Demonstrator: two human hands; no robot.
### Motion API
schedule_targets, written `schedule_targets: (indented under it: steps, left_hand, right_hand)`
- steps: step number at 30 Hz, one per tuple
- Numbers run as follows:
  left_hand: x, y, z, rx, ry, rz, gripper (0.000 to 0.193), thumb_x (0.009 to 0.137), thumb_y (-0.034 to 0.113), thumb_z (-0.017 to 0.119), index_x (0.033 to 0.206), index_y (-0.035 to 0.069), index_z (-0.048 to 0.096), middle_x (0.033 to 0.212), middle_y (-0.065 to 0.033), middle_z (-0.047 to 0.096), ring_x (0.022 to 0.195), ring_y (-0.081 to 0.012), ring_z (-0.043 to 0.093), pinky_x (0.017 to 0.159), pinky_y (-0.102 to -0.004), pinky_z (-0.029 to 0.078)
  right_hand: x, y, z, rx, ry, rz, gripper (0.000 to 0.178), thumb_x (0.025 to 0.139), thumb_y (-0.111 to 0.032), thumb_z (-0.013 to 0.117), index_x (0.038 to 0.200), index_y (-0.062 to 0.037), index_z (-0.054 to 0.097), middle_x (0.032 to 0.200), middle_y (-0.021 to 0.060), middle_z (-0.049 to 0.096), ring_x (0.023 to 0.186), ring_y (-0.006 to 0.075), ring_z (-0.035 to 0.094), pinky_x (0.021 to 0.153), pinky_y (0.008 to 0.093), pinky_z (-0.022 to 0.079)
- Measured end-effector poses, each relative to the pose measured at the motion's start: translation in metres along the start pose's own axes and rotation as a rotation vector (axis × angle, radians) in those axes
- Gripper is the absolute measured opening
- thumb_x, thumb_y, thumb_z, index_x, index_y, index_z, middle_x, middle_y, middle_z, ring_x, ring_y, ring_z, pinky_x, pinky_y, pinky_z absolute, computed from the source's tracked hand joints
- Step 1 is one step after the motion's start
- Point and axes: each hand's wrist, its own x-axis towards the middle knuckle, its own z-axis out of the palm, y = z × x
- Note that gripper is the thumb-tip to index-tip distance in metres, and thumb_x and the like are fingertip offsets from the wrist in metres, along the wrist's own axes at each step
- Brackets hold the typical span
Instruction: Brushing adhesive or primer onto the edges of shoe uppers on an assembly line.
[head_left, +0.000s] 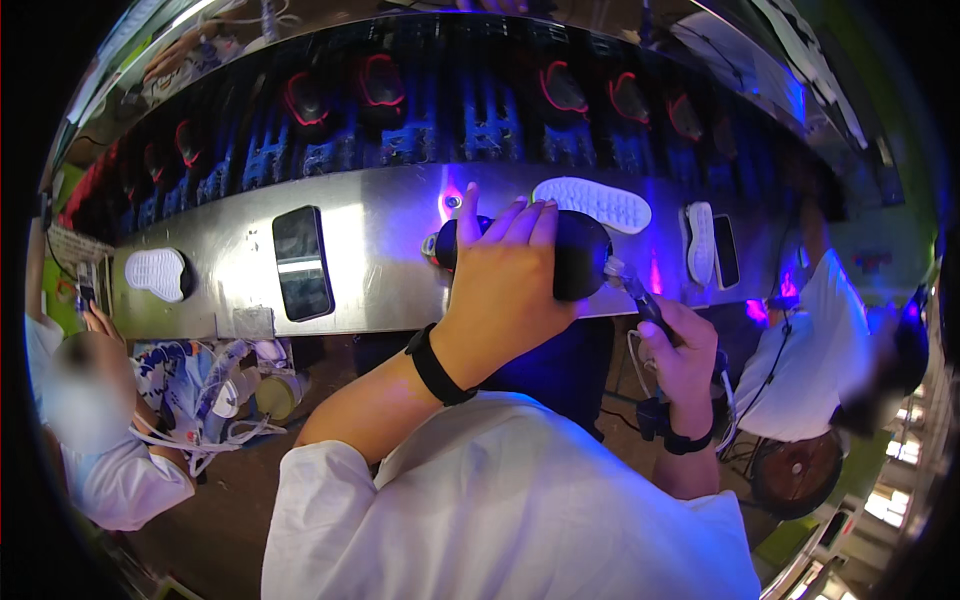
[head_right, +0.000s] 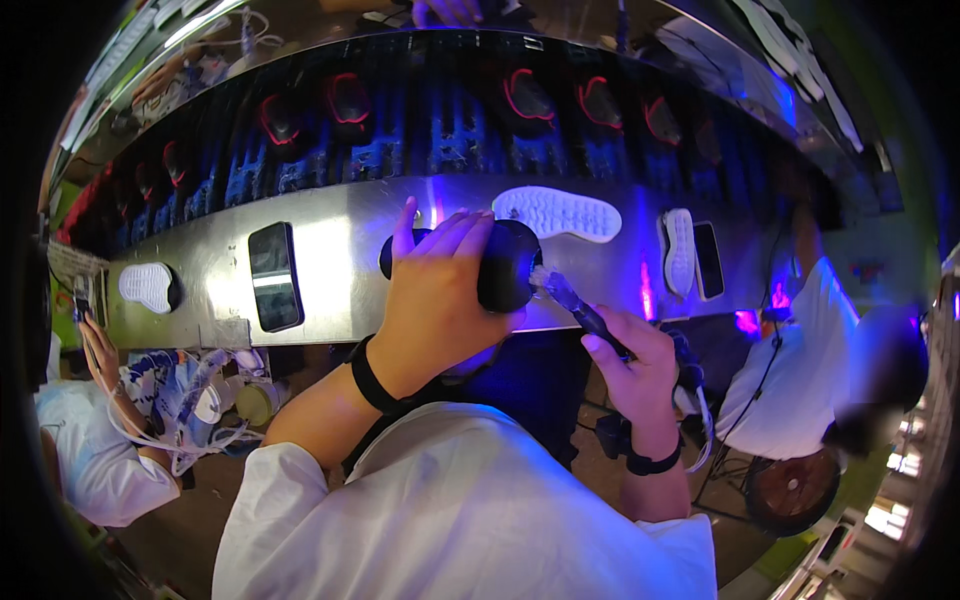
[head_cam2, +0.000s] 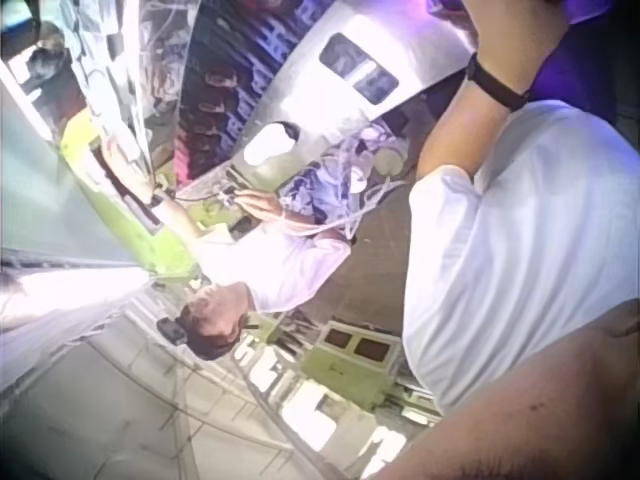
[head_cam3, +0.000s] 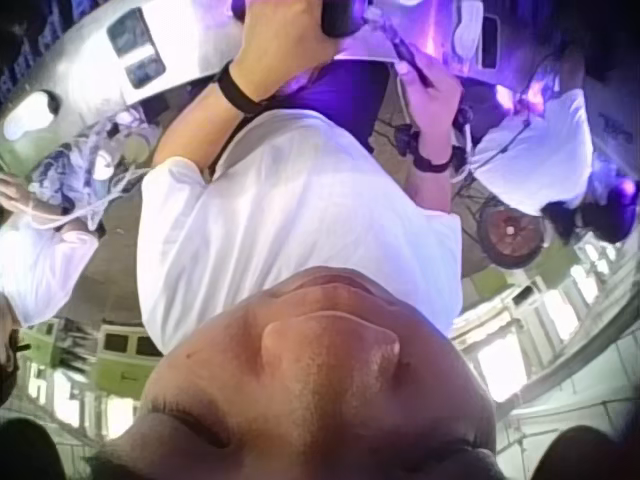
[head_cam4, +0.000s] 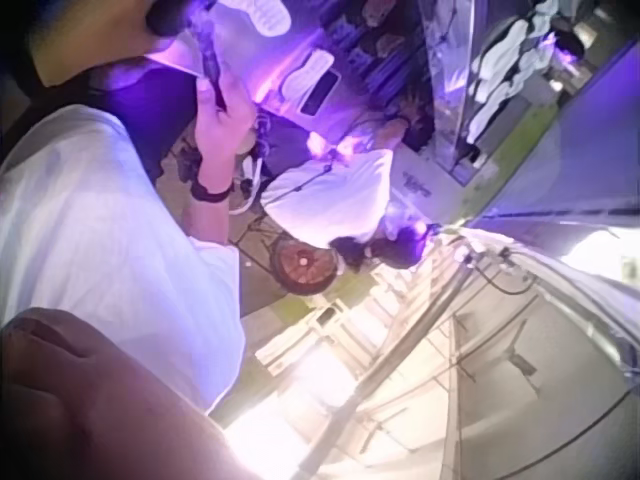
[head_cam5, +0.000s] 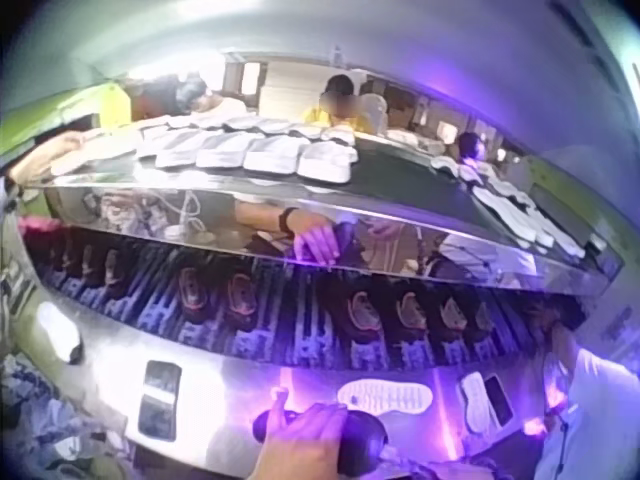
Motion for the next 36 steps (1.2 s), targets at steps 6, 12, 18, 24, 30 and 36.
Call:
schedule_targets:
  steps: [6,12,18,24,30,36]
  left_hand:
    - [0.002,-0.022,-0.01,0.037,-0.076,-0.002,0.088,0.064,0.038,0.082,0.135,-0.003,0.05,0.122,-0.0176,0.063,0.118,-0.0327,0.06,0.111,-0.0588,0.031]
    - [-0.014,-0.05,-0.039,0.29,-0.376,0.036,0.098,0.071,0.03,0.083,0.152,0.007,0.033,0.106,-0.0186,0.064,0.097,-0.0346,0.065,0.074,-0.0438,0.056]
    - [-0.037,-0.049,-0.046,-0.066,-0.293,0.074,0.104,0.065,0.04,0.088,0.148,0.005,0.037,0.107,-0.0183,0.067,0.096,-0.0366,0.068,0.081,-0.0429,0.057]
    - [-0.03,-0.007,-0.049,-0.41,-0.515,-0.067,0.092,0.069,0.043,0.088,0.141,0.005,0.045,0.117,-0.016,0.068,0.104,-0.0338,0.069,0.092,-0.0403,0.055]
    - [-0.021,0.018,-0.047,-0.592,-0.621,-0.131,0.084,0.07,0.037,0.089,0.137,0.004,0.05,0.121,-0.0112,0.067,0.109,-0.0253,0.067,0.099,-0.0379,0.05]
    - [-0.024,0.023,-0.032,-0.783,-0.642,-0.229,0.075,0.077,0.04,0.084,0.132,0.0,0.051,0.115,-0.0112,0.07,0.107,-0.022,0.068,0.097,-0.0364,0.052]
  right_hand:
    - [0.017,0.018,0.026,0.161,0.09,0.002,0.035,0.086,-0.005,0.074,0.12,0.0037,0.067,0.094,0.0072,0.07,0.085,0.0151,0.065,0.079,0.0262,0.05]
    - [0.017,0.047,0.05,0.526,-0.137,0.353,0.038,0.09,-0.009,0.072,0.125,0.0024,0.065,0.088,0.002,0.066,0.07,0.0078,0.058,0.063,0.0226,0.047]
    - [0.034,-0.007,0.02,0.428,-0.17,0.216,0.037,0.089,-0.009,0.073,0.124,0.0028,0.067,0.09,0.0021,0.068,0.074,0.0077,0.059,0.067,0.0236,0.048]
    - [0.041,-0.015,-0.003,0.32,-0.163,-0.092,0.036,0.086,-0.009,0.075,0.12,0.003,0.068,0.096,0.0054,0.071,0.083,0.0105,0.064,0.07,0.0251,0.052]
    - [0.026,-0.003,-0.025,0.413,-0.218,-0.013,0.033,0.089,-0.009,0.073,0.12,0.0012,0.069,0.098,0.006,0.073,0.09,0.0111,0.063,0.083,0.028,0.05]
    - [0.015,0.014,-0.037,0.397,-0.254,0.062,0.031,0.088,-0.009,0.073,0.117,0.0005,0.07,0.096,0.0051,0.072,0.089,0.0112,0.063,0.082,0.0268,0.049]
